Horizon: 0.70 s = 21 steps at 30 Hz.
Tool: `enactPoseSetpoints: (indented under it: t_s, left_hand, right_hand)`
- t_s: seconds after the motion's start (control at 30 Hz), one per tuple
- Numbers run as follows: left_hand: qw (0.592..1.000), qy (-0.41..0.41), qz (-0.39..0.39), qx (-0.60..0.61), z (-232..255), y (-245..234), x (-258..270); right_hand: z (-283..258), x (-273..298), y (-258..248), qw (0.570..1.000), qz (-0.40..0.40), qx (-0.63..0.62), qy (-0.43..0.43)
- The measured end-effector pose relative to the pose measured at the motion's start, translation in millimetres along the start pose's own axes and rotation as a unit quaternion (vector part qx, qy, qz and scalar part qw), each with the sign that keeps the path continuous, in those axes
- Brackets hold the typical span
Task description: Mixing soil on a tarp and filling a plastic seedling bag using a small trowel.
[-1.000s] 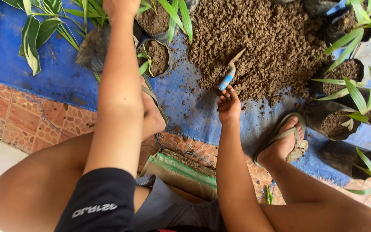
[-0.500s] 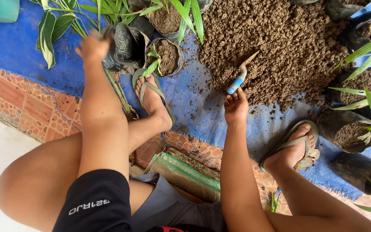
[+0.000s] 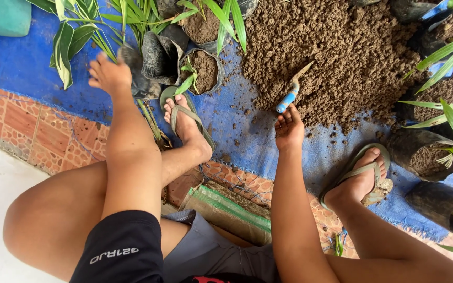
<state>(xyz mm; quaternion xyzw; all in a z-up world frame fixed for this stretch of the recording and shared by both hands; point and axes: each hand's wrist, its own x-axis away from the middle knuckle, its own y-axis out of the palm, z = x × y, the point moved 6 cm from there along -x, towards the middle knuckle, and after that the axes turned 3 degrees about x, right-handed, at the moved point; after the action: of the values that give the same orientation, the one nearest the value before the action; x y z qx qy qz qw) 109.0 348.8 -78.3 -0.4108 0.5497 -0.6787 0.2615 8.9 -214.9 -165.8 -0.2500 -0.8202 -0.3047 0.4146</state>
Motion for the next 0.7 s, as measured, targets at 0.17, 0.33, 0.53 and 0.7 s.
enactPoseSetpoints:
  t_s: [0.17,0.33,0.53,0.7]
  left_hand:
    - [0.927,0.232,-0.212,0.203,110,-51,84]
    - [0.944,0.303,-0.013,0.126,95,-16,-21]
    - [0.953,0.252,0.071,0.153,124,-42,-24]
    - [0.956,0.24,0.053,0.158,149,-51,-32]
  right_hand:
    - [-13,28,15,0.999,0.032,-0.032,0.008]
    - [-10,25,9,0.999,0.033,-0.037,0.02]
    - [4,-8,-19,1.0,0.01,0.013,-0.007]
    - [3,-10,-11,1.0,0.012,-0.001,-0.005]
